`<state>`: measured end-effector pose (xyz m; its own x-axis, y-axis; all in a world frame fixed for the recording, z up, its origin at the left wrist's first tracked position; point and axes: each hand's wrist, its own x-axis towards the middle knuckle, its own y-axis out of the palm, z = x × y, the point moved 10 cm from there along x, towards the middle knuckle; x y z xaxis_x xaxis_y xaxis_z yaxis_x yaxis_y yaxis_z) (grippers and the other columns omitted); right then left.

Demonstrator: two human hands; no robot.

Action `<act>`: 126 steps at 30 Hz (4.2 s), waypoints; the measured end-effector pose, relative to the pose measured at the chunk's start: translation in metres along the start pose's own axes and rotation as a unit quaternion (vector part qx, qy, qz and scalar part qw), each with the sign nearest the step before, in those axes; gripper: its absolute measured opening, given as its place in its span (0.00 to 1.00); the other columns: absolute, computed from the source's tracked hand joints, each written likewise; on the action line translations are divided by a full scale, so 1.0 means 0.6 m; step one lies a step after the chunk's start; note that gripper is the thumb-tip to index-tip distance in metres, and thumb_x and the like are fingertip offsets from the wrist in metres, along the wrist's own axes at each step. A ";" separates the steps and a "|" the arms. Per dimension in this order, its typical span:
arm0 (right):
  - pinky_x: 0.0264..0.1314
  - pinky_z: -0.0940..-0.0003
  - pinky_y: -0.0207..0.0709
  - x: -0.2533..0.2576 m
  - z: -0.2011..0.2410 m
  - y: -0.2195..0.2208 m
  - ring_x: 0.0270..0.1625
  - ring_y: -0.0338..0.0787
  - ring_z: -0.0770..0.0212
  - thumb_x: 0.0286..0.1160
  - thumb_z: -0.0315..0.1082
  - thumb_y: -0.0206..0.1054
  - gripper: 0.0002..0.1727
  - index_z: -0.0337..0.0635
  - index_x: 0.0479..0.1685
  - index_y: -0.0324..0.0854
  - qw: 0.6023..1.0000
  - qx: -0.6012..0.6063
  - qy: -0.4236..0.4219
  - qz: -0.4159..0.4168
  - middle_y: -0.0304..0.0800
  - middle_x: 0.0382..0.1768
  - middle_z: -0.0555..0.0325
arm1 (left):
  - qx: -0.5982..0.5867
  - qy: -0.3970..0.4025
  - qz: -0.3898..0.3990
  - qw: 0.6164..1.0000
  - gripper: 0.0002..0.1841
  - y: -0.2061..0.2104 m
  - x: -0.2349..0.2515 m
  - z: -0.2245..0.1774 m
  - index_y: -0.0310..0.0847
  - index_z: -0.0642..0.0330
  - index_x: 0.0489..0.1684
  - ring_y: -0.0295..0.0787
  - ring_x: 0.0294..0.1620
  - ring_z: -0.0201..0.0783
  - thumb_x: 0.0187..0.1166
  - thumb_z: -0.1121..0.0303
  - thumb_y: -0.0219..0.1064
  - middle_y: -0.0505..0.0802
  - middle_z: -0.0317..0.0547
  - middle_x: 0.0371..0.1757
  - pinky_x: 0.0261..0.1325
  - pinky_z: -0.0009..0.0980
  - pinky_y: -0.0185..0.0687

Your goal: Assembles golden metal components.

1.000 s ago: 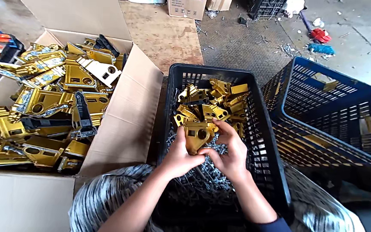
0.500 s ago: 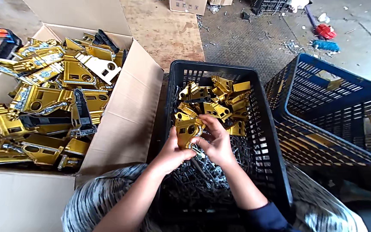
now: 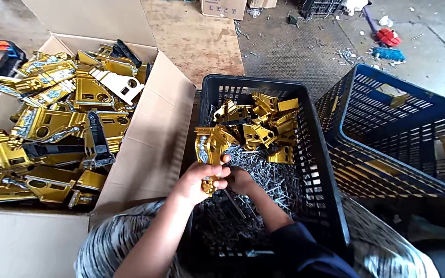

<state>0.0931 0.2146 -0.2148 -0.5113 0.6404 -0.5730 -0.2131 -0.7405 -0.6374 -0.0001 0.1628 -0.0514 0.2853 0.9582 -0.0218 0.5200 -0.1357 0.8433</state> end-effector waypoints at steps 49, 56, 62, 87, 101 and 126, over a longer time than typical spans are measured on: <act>0.67 0.60 0.79 -0.283 0.151 -0.244 0.58 0.88 0.68 0.89 0.41 0.51 0.28 0.44 0.85 0.73 0.837 0.152 -0.361 -0.383 0.92 0.60 0.56 | 0.418 0.161 -0.187 0.874 0.37 0.034 -0.016 -0.047 0.62 0.51 0.77 0.91 0.41 0.30 0.70 0.55 0.78 0.89 0.39 0.53 0.37 0.25 0.90; 0.65 0.69 0.83 -0.269 0.143 -0.242 0.59 0.90 0.72 0.85 0.33 0.53 0.25 0.40 0.78 0.80 0.839 0.233 -0.385 -0.306 0.92 0.64 0.57 | 0.449 0.140 -0.135 0.872 0.37 0.038 -0.014 -0.043 0.62 0.54 0.76 0.91 0.48 0.31 0.70 0.56 0.78 0.90 0.39 0.54 0.46 0.27 0.91; 0.51 0.75 0.83 -0.261 0.131 -0.233 0.46 0.88 0.77 0.87 0.33 0.51 0.24 0.41 0.76 0.81 0.827 0.217 -0.378 -0.355 0.95 0.53 0.59 | 0.429 0.093 -0.166 0.883 0.34 0.023 -0.011 -0.031 0.64 0.52 0.73 0.90 0.40 0.29 0.70 0.56 0.77 0.89 0.39 0.49 0.36 0.23 0.88; 0.33 0.71 0.78 -0.277 0.130 -0.272 0.29 0.82 0.79 0.86 0.43 0.50 0.24 0.63 0.76 0.84 0.912 0.035 -0.329 -0.242 0.93 0.35 0.72 | 0.545 0.103 -0.137 0.821 0.39 0.032 -0.017 -0.054 0.68 0.54 0.72 0.92 0.51 0.28 0.63 0.49 0.83 0.93 0.36 0.50 0.55 0.29 0.92; 0.36 0.78 0.73 -0.225 0.118 -0.204 0.28 0.75 0.79 0.91 0.40 0.40 0.28 0.48 0.81 0.77 0.888 0.228 -0.343 -0.205 0.83 0.29 0.68 | 0.479 0.045 -0.118 0.869 0.35 0.026 -0.014 -0.026 0.65 0.55 0.75 0.90 0.42 0.27 0.71 0.52 0.77 0.90 0.38 0.49 0.41 0.23 0.88; 0.19 0.82 0.65 -0.261 0.092 -0.219 0.16 0.69 0.80 0.78 0.32 0.66 0.05 0.45 0.44 0.87 0.808 0.419 -0.296 -0.288 0.80 0.20 0.73 | 0.439 0.074 -0.135 0.885 0.35 0.020 -0.007 -0.017 0.66 0.54 0.73 0.91 0.43 0.29 0.69 0.55 0.79 0.90 0.39 0.50 0.41 0.25 0.89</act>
<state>0.1552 0.2000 -0.0128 -0.3823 0.9020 0.2005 -0.9203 -0.3911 0.0046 -0.0030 0.1596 -0.0358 -0.0197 0.9992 -0.0337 0.9970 0.0222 0.0738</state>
